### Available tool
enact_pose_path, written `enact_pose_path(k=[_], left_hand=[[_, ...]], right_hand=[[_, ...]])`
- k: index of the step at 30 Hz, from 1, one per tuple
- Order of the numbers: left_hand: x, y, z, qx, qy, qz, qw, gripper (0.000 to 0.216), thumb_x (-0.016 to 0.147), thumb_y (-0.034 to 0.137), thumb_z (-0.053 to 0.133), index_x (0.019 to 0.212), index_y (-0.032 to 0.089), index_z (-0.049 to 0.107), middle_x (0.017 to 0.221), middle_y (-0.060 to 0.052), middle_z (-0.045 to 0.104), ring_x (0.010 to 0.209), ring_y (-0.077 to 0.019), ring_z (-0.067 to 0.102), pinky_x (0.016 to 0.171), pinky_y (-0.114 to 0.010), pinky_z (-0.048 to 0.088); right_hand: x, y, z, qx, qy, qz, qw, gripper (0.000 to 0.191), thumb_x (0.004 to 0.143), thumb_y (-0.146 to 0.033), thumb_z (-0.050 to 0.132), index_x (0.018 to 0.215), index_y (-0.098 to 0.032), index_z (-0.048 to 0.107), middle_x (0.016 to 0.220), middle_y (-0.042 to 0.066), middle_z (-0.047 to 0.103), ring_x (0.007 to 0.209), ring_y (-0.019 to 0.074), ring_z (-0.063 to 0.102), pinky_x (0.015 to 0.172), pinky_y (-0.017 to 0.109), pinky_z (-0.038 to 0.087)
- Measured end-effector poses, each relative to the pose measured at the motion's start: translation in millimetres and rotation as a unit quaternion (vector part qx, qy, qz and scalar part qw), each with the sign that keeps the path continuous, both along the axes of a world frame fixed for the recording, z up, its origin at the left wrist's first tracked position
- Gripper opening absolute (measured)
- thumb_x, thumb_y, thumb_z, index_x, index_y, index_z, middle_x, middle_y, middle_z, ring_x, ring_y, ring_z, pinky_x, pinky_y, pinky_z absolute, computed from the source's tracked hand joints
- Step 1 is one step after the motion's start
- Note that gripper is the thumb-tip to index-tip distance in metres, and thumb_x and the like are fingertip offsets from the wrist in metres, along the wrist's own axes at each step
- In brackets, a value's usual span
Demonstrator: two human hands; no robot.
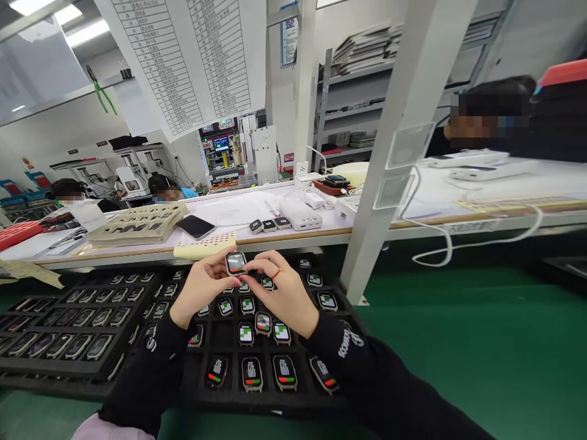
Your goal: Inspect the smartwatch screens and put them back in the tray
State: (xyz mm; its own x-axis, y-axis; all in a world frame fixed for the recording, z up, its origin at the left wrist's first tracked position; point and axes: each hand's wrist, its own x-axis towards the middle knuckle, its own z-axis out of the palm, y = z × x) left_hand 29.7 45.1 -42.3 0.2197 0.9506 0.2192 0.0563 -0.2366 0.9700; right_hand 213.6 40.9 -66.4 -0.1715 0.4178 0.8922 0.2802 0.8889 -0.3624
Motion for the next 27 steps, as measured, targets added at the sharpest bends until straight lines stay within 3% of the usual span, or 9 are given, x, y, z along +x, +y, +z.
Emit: enact_pose_path(k=[8, 13, 17, 19, 22, 25, 27], left_hand=[[2.6, -3.9, 1.2, 0.037, 0.05, -0.019, 0.998, 0.077, 0.063, 0.024, 0.084, 0.136, 0.019, 0.058, 0.072, 0.002, 0.061, 0.066, -0.0116, 0.055, 0.066, -0.025, 0.046], [2.7, 0.0, 0.9, 0.136, 0.132, -0.009, 0.982, 0.062, 0.071, 0.024, 0.08, 0.131, 0.025, 0.063, 0.077, 0.002, 0.061, 0.065, -0.0115, 0.052, 0.067, -0.026, 0.048], [-3.6, 30.4, 8.6, 0.183, 0.091, 0.008, 0.979, 0.052, 0.079, 0.019, 0.071, 0.129, 0.025, 0.06, 0.099, -0.004, 0.068, 0.076, -0.0137, 0.059, 0.069, -0.024, 0.049], [-9.6, 54.5, 14.1, 0.205, 0.055, 0.03, 0.977, 0.051, 0.078, 0.017, 0.069, 0.127, 0.025, 0.059, 0.116, -0.007, 0.065, 0.083, -0.0138, 0.061, 0.071, -0.023, 0.049], [-18.9, 90.6, 21.0, 0.216, 0.039, 0.055, 0.974, 0.053, 0.076, 0.015, 0.069, 0.127, 0.023, 0.058, 0.121, -0.008, 0.062, 0.079, -0.012, 0.061, 0.068, -0.022, 0.049], [-24.9, 116.4, 23.4, 0.217, 0.033, 0.07, 0.973, 0.053, 0.074, 0.013, 0.067, 0.126, 0.021, 0.058, 0.117, -0.009, 0.062, 0.073, -0.0106, 0.06, 0.063, -0.021, 0.048], [-26.4, 126.9, 22.4, 0.217, 0.031, 0.075, 0.973, 0.054, 0.073, 0.012, 0.068, 0.126, 0.021, 0.058, 0.116, -0.009, 0.062, 0.073, -0.0104, 0.06, 0.062, -0.02, 0.047]], right_hand=[[0.3, -0.5, -0.2, 0.017, -0.052, -0.033, 0.998, 0.012, 0.101, -0.016, 0.049, 0.093, -0.021, 0.058, 0.091, 0.006, 0.055, 0.082, 0.0229, 0.057, 0.072, 0.036, 0.046], [7.2, -1.6, 12.7, -0.022, 0.028, -0.032, 0.999, 0.013, 0.103, -0.022, 0.049, 0.091, -0.021, 0.054, 0.092, 0.005, 0.051, 0.073, 0.0194, 0.054, 0.066, 0.031, 0.047], [21.1, -13.6, 21.0, -0.104, 0.135, 0.041, 0.984, 0.017, 0.106, -0.031, 0.051, 0.092, -0.022, 0.052, 0.103, 0.006, 0.057, 0.068, 0.0153, 0.059, 0.065, 0.028, 0.051], [26.6, -27.3, 17.6, -0.164, 0.125, 0.092, 0.974, 0.017, 0.107, -0.034, 0.051, 0.094, -0.023, 0.053, 0.099, 0.004, 0.062, 0.07, 0.0154, 0.063, 0.068, 0.027, 0.053], [27.3, -53.4, -3.0, -0.246, 0.045, 0.142, 0.958, 0.024, 0.106, -0.041, 0.053, 0.09, -0.024, 0.058, 0.092, 0.003, 0.066, 0.086, 0.0182, 0.066, 0.077, 0.025, 0.054], [18.7, -77.6, -41.6, -0.363, -0.025, 0.172, 0.915, 0.033, 0.105, -0.05, 0.049, 0.095, -0.023, 0.065, 0.089, 0.005, 0.067, 0.085, 0.021, 0.066, 0.076, 0.029, 0.055], [10.0, -90.0, -71.7, -0.429, -0.007, 0.164, 0.888, 0.036, 0.101, -0.055, 0.054, 0.097, -0.022, 0.068, 0.087, 0.006, 0.068, 0.08, 0.0217, 0.066, 0.075, 0.03, 0.056]])
